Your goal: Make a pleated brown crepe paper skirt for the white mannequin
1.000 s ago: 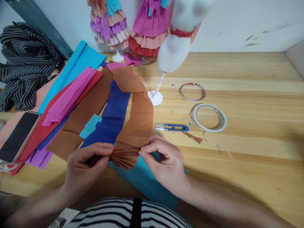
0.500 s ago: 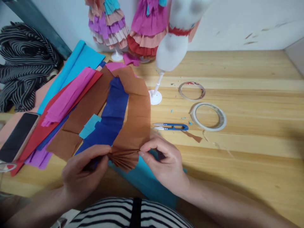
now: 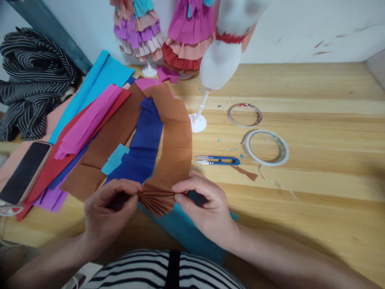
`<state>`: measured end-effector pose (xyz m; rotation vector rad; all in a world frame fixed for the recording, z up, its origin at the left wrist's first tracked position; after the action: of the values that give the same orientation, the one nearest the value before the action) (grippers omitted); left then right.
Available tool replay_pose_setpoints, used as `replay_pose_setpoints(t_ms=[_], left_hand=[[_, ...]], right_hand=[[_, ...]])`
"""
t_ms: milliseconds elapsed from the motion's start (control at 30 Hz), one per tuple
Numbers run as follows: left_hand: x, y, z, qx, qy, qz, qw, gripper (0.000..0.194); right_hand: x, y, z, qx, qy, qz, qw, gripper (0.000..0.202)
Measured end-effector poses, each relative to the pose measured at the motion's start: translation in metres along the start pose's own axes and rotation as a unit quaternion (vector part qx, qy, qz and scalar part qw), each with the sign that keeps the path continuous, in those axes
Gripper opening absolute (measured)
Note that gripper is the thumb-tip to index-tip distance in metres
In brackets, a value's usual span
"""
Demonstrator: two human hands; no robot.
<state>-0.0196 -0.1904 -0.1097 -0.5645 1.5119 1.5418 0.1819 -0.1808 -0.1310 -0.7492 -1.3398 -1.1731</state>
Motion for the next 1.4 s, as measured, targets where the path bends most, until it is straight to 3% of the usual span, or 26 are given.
replay_pose_setpoints(t_ms=[200,400,500,667,900,1267,1400], left_hand=[[-0.001,-0.001,0.004,0.021,-0.056,0.017,0.998,0.025],[-0.006,0.001,0.004,0.031,-0.116,0.058,0.991,0.031],[-0.006,0.002,0.005,0.02,-0.113,0.07,0.991,0.028],[-0.003,0.001,0.007,-0.014,-0.099,0.071,0.992,0.027],[-0.003,0.0,0.006,-0.006,-0.106,0.065,0.992,0.028],[-0.002,-0.006,0.003,0.007,-0.088,0.069,0.994,0.026],[-0.001,-0.008,0.003,0.007,-0.077,0.072,0.994,0.025]], right_hand=[[-0.001,-0.002,0.001,0.012,-0.02,0.004,1.0,0.01],[-0.001,-0.003,0.0,0.037,0.004,-0.043,0.998,0.021],[0.002,-0.002,0.0,0.042,0.025,-0.059,0.997,0.027],[0.007,-0.006,0.002,0.102,0.049,-0.066,0.991,0.035],[0.01,-0.013,0.003,0.127,0.06,-0.114,0.984,0.04],[0.009,-0.022,0.003,0.103,-0.009,-0.189,0.976,0.039],[0.008,-0.023,0.004,0.072,-0.004,-0.198,0.978,0.021]])
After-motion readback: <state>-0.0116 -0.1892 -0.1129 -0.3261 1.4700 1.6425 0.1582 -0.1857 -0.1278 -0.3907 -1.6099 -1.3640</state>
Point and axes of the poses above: each hand's wrist, its own z-axis towards the middle knuckle, its own y-axis out of the back of the hand, x = y × z, the point moved 3 cm from there along z, towards the middle knuckle, and after that the axes turned 13 degrees about x, right-handed, at the moved point
